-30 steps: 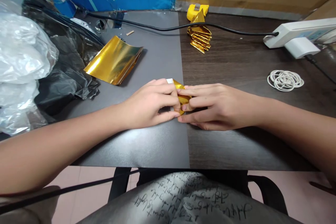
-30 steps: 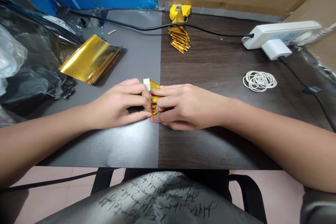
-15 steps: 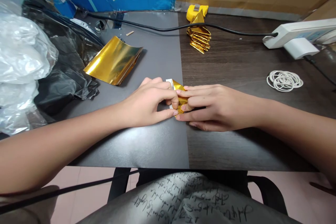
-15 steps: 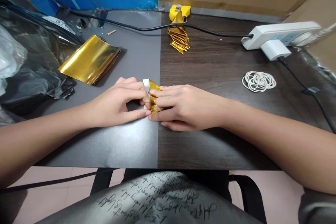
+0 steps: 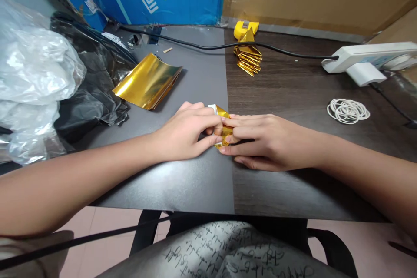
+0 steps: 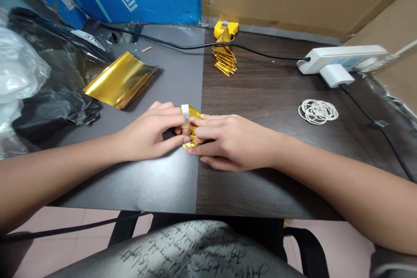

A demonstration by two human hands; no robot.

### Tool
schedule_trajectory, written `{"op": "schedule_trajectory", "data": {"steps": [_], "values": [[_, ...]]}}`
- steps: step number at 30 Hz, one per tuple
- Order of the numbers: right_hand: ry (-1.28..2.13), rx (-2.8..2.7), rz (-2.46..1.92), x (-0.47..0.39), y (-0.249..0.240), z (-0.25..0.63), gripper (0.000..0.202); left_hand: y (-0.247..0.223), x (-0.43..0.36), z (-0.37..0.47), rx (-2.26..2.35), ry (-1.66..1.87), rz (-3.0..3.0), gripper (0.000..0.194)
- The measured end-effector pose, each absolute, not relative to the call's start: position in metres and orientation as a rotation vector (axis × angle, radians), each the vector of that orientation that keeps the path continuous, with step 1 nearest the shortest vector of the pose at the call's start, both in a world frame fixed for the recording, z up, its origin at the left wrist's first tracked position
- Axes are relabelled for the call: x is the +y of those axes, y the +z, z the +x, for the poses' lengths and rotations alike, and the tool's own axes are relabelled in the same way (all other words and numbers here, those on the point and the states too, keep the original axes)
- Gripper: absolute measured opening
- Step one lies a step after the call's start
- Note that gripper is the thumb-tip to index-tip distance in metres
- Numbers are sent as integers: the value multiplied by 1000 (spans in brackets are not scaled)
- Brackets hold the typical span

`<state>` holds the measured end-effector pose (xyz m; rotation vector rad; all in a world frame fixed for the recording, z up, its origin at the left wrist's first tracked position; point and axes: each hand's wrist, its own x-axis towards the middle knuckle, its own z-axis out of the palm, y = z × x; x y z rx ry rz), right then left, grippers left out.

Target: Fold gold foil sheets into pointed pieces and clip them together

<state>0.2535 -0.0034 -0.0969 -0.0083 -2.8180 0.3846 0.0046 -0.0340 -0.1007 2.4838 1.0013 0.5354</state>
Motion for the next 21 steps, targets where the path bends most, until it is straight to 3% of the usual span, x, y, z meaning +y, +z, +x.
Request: {"op": "schedule_trajectory", "data": {"steps": [4, 10, 21], "values": [[488, -2767, 53, 3, -98, 255, 32, -102, -29, 0, 1014, 700, 2633, 25], [610, -2718, 133, 18, -95, 263, 25, -102, -24, -4, 931, 568, 2817, 23], [-71, -2679, -51, 39, -99, 272, 14, -95, -25, -4, 622, 532, 2929, 30]]}}
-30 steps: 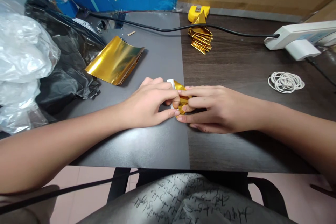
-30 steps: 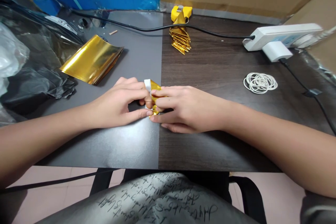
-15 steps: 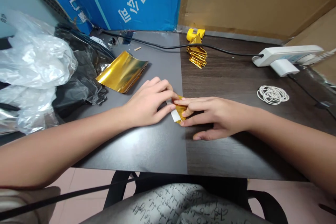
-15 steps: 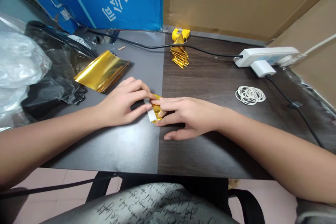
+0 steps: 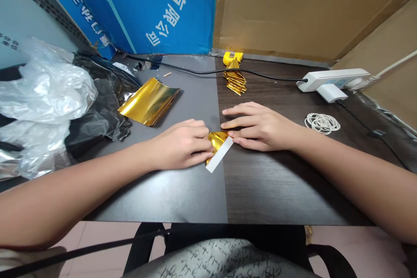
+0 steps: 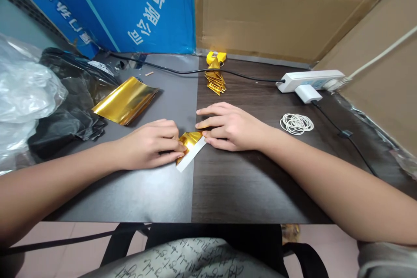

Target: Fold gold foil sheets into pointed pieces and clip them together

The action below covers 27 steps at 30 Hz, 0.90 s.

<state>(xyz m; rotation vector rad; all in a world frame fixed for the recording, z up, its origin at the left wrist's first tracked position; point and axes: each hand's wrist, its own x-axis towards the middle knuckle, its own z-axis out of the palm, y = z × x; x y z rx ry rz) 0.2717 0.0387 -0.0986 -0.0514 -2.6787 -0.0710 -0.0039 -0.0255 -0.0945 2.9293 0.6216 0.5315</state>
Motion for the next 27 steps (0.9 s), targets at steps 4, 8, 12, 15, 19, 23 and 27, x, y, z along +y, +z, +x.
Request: {"op": "schedule_trajectory", "data": {"steps": [4, 8, 12, 15, 19, 23, 27], "values": [[-58, -2718, -127, 34, -103, 268, 23, -97, -28, -3, 736, 541, 2792, 24], [-42, -2725, -190, 34, -108, 267, 28, -98, -29, -2, 934, 518, 2722, 32], [-81, -2713, -245, 32, -108, 266, 32, -98, -28, -1, 867, 439, 2805, 38], [-126, -2727, -243, 28, -105, 265, 29, -98, -28, -2, 877, 418, 2869, 39], [-99, -2693, -255, 24, -105, 262, 21, -98, -30, -1, 888, 424, 2877, 41], [61, -2665, -250, 22, -105, 261, 22, -100, -30, -1, 869, 375, 2912, 42], [53, -2684, -242, 23, -106, 261, 22, -100, -30, -2, 869, 286, 2934, 41]]}}
